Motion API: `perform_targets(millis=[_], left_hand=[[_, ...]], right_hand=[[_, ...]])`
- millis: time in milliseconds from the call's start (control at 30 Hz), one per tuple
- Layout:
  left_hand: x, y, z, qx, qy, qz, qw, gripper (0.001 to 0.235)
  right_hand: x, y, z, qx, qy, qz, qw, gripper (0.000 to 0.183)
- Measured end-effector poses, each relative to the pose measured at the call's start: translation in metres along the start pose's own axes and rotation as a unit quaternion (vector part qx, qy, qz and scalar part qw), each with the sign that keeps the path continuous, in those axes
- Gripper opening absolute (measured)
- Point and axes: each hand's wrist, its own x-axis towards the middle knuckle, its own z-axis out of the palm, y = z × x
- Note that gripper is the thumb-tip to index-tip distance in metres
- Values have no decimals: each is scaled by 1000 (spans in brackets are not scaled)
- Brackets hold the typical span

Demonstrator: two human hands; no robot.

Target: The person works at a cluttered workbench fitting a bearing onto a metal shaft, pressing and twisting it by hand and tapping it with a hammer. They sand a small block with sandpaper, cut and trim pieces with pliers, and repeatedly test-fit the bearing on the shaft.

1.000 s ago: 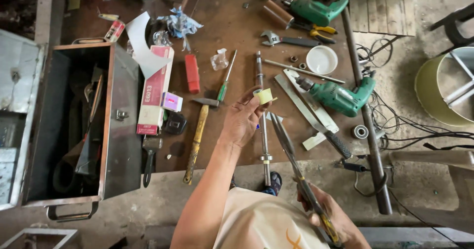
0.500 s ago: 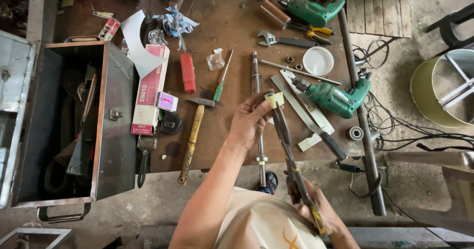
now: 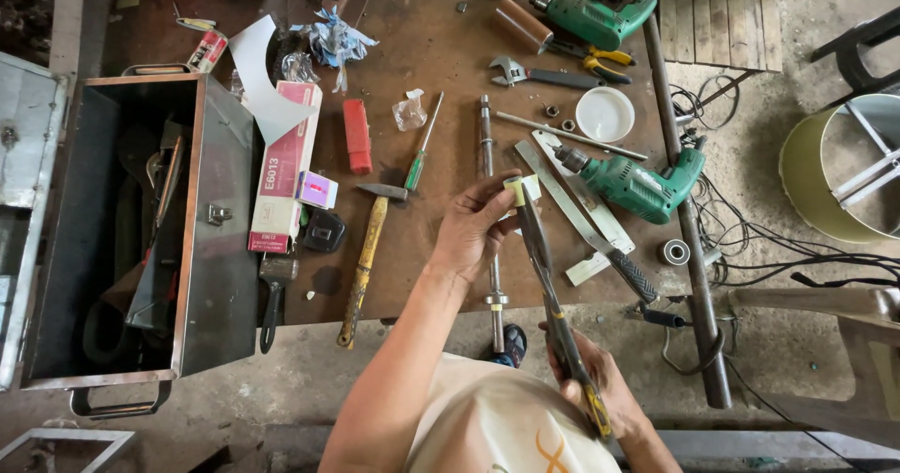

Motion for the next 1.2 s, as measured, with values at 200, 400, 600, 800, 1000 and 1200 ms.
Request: perform_targets(millis=[200,400,600,800,1000,1200], left_hand=[[-2,2,1,8,3,-2,1000,29],[-3,5,4,10,-1,-12,1000,30],[-4,4,-1,11,-3,-9,1000,31],[-2,1,-5,16,6,-13,1000,33],[-2,1,-4,8,9,-21,1000,34],[-3,-3,-13,1,11,-18,1000,33]], right_hand=[[-4,3,0,-8,12,3,1000,118],[-4,3,-1,-35,25,5,999,109],[-3,12,-4,-9,22,12,1000,103],[-3,7,-3,-32,34,11,999,95],[-2,6,-3,-29,35,24,999,89],[-3,13,-3,-22,35,8,999,75]])
